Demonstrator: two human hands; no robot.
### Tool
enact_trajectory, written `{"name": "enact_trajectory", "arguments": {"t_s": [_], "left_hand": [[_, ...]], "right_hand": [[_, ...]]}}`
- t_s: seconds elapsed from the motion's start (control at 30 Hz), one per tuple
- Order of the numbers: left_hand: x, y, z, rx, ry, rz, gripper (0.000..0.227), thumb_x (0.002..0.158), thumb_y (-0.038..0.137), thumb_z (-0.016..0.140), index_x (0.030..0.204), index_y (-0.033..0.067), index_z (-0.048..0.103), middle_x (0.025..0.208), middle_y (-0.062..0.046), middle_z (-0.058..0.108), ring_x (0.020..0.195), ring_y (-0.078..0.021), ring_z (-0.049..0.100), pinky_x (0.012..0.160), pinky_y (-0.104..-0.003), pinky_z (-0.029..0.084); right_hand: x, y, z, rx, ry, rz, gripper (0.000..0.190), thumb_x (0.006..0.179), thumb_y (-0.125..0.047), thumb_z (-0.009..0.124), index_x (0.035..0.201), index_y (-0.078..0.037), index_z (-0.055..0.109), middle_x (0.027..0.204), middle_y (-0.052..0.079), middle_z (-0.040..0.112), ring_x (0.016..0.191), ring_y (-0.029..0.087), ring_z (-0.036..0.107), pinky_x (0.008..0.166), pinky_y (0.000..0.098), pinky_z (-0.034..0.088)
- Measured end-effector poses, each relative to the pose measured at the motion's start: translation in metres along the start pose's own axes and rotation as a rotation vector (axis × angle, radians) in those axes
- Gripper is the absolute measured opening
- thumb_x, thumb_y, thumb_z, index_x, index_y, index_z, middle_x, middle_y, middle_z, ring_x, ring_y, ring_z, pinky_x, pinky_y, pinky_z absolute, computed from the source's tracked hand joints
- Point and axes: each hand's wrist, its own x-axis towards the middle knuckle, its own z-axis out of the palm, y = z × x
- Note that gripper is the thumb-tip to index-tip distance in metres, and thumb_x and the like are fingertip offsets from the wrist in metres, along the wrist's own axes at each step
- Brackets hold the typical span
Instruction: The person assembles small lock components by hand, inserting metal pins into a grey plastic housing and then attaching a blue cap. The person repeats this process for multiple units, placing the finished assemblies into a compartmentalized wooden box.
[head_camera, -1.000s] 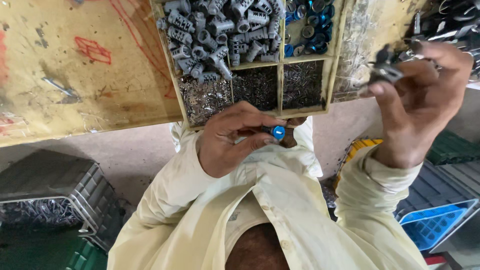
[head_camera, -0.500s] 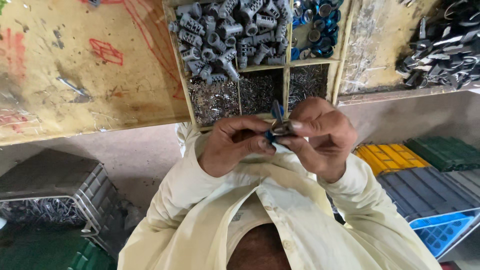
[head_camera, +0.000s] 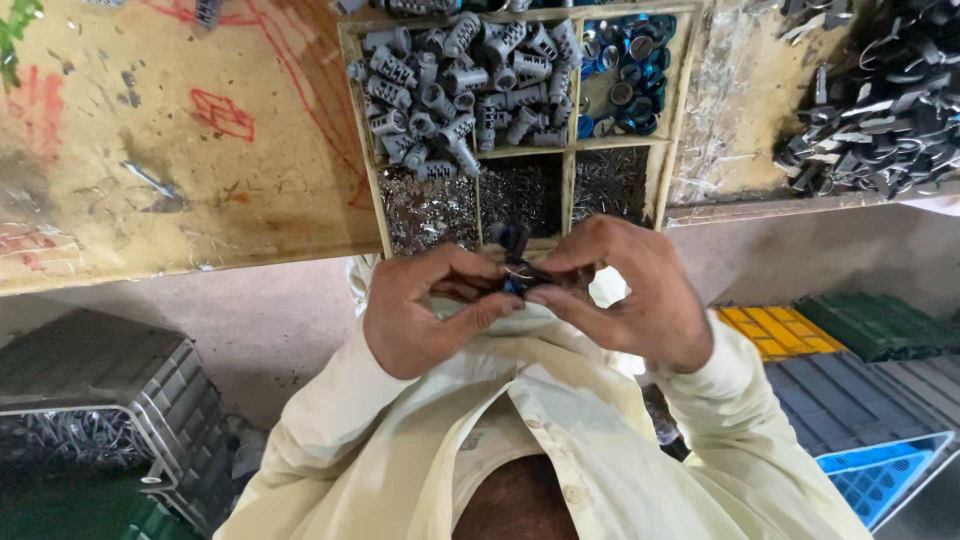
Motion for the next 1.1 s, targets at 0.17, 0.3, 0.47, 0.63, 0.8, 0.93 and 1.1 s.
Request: {"name": "enact_trajectory", "arguments": {"t_s": [0.17, 0.3, 0.47, 0.63, 0.8, 0.93, 1.1], "left_hand": [[-0.006, 0.029, -0.02, 0.151, -0.149, 0.269, 0.04, 0.085, 0.03, 0.086, 0.11, 0.0045, 0.067, 0.101, -0.009, 0.075, 0.088, -0.0182, 0.078, 0.076, -0.03, 0.064], [-0.005, 0.032, -0.028, 0.148, 0.038, 0.272, 0.026, 0.096, 0.025, 0.072, 0.115, 0.0079, 0.065, 0.103, -0.002, 0.074, 0.086, -0.0163, 0.077, 0.077, -0.028, 0.064], [0.001, 0.028, -0.02, 0.835, 0.365, 0.249, 0.02, 0.09, 0.023, 0.082, 0.106, 0.0142, 0.072, 0.097, -0.002, 0.068, 0.077, -0.0215, 0.069, 0.064, -0.034, 0.053], [0.009, 0.025, -0.016, 0.962, 0.402, 0.211, 0.015, 0.091, 0.021, 0.08, 0.104, 0.0165, 0.073, 0.099, 0.0, 0.066, 0.077, -0.0215, 0.068, 0.065, -0.034, 0.053], [0.004, 0.024, -0.018, 0.795, 0.382, 0.221, 0.014, 0.093, 0.019, 0.08, 0.104, 0.0142, 0.072, 0.102, -0.001, 0.067, 0.075, -0.0217, 0.067, 0.062, -0.034, 0.052], [0.0, 0.023, -0.022, 0.432, 0.317, 0.168, 0.015, 0.094, 0.012, 0.08, 0.107, 0.0136, 0.072, 0.102, 0.0, 0.072, 0.065, -0.0118, 0.066, 0.057, -0.027, 0.052], [0.002, 0.023, -0.021, 0.284, 0.252, -0.03, 0.017, 0.089, 0.009, 0.081, 0.104, 0.0112, 0.075, 0.072, 0.0, 0.071, 0.05, -0.0061, 0.059, 0.048, -0.023, 0.042]], "right_hand": [[0.027, -0.01, -0.041, -0.032, -0.471, -0.144, 0.032, 0.083, -0.015, 0.085, 0.102, -0.006, 0.061, 0.089, 0.008, 0.073, 0.077, 0.019, 0.075, 0.065, 0.0328, 0.059], [0.043, -0.013, -0.041, 0.079, 0.147, -0.109, 0.033, 0.103, -0.017, 0.078, 0.119, -0.007, 0.052, 0.112, 0.005, 0.067, 0.092, 0.012, 0.074, 0.078, 0.0237, 0.064], [0.045, -0.015, -0.006, -0.598, 0.156, -0.067, 0.033, 0.094, -0.022, 0.082, 0.117, -0.007, 0.064, 0.112, 0.006, 0.068, 0.08, 0.018, 0.071, 0.066, 0.0313, 0.058], [0.042, -0.012, 0.018, -0.826, -0.016, -0.035, 0.018, 0.085, -0.02, 0.081, 0.101, -0.014, 0.072, 0.096, 0.002, 0.066, 0.086, 0.024, 0.068, 0.066, 0.0376, 0.056], [0.03, -0.01, 0.016, -0.643, 0.088, -0.018, 0.018, 0.085, -0.015, 0.08, 0.098, -0.012, 0.069, 0.097, 0.002, 0.066, 0.089, 0.025, 0.068, 0.068, 0.0391, 0.055], [0.024, -0.003, 0.017, -0.615, 0.127, -0.02, 0.019, 0.087, -0.009, 0.081, 0.101, -0.012, 0.068, 0.103, 0.002, 0.07, 0.089, 0.025, 0.068, 0.07, 0.0381, 0.056], [0.019, 0.005, 0.022, -0.342, 0.159, 0.018, 0.023, 0.087, -0.003, 0.077, 0.1, -0.006, 0.058, 0.108, 0.003, 0.073, 0.086, 0.02, 0.072, 0.071, 0.0316, 0.058]]}}
